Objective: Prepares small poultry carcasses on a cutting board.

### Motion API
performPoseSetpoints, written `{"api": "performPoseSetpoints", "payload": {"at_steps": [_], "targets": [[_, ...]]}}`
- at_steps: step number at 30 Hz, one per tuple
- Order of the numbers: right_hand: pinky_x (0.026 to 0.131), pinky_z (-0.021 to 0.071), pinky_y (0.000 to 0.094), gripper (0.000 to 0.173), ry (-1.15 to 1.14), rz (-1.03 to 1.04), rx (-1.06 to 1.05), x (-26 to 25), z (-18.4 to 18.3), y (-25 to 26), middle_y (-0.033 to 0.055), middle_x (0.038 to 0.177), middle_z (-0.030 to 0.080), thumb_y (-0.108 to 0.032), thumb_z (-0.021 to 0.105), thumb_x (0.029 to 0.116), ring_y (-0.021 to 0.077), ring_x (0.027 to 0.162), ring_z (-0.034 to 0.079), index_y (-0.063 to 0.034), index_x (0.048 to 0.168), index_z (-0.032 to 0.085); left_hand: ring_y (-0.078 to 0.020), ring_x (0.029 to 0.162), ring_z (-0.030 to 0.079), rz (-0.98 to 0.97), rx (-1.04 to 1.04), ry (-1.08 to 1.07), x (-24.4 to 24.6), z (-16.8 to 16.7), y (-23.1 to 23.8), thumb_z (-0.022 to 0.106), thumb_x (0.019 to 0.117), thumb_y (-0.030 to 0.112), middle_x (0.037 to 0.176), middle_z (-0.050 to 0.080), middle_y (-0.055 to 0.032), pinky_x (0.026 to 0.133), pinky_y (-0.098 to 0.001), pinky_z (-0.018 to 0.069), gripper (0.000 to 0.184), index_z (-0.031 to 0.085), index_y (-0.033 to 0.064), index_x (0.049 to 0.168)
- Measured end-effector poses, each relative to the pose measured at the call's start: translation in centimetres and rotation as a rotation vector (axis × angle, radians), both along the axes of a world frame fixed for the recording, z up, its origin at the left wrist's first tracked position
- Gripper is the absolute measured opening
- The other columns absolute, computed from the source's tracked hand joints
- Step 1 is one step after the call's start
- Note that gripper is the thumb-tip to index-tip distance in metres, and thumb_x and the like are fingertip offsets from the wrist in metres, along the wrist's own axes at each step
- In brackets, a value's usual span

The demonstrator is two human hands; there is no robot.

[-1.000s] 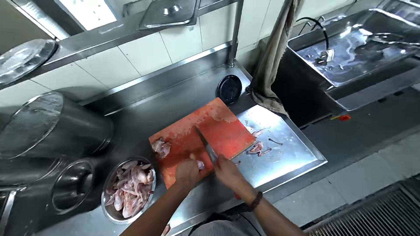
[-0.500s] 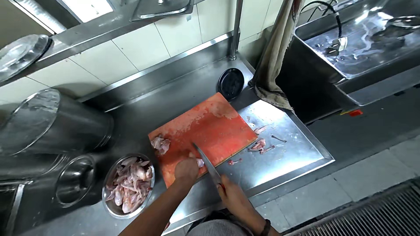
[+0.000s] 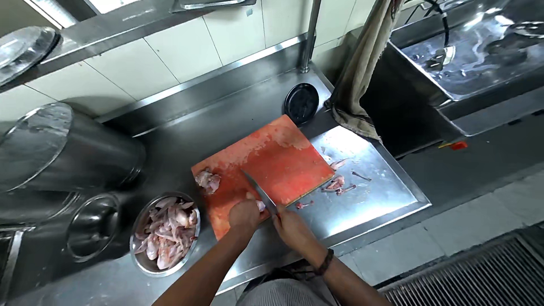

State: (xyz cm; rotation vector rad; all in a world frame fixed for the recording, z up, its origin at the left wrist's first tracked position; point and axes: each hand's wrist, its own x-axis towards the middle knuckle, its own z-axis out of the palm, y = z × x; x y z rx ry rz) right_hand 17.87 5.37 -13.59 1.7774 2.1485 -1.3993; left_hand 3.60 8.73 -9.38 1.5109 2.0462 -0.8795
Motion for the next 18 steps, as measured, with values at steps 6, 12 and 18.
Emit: {"api": "performPoseSetpoints", "payload": {"at_steps": [6, 12, 18], "targets": [[0.078, 0.0591, 0.0518, 0.038, -0.167, -0.074, -0.133, 0.8, 1.1, -6.1, 0.0149, 0.097, 0.071, -0.035, 0.039, 0.1081, 0.0344, 0.090, 0.073, -0.0109, 0.135, 0.050, -0.0367, 0.112, 0.070, 0.036, -0.007, -0.023, -0.1, 0.1, 0.3, 0.047, 0.1038, 0.024, 0.121, 0.070, -0.0171, 0.090, -0.0554, 0.0573, 0.047, 0.043, 0.0074, 0.148], [0.083, 0.0591, 0.0530, 0.039, -0.332, -0.035, -0.241, 1.9, 2.5, -8.1, 0.0184, 0.112, 0.070, -0.031, 0.039, 0.1089, 0.0371, 0.102, 0.072, -0.0116, 0.141, 0.048, -0.0368, 0.112, 0.069, -0.026, 0.069, -0.062, -1.2, -0.5, -0.9, 0.042, 0.1052, 0.017, 0.123, 0.069, -0.0176, 0.089, -0.0546, 0.0575, 0.042, 0.045, 0.0090, 0.146], [0.081, 0.0582, 0.0507, 0.035, -0.154, -0.162, -0.187, 2.8, 2.8, -8.0, 0.0142, 0.097, 0.071, -0.035, 0.041, 0.1082, 0.0332, 0.093, 0.073, -0.0109, 0.132, 0.051, -0.0363, 0.111, 0.070, -0.070, 0.108, -0.023, -1.2, -0.7, -1.6, 0.042, 0.1053, 0.015, 0.124, 0.067, -0.0183, 0.087, -0.0529, 0.0584, 0.041, 0.045, 0.0089, 0.145]]}}
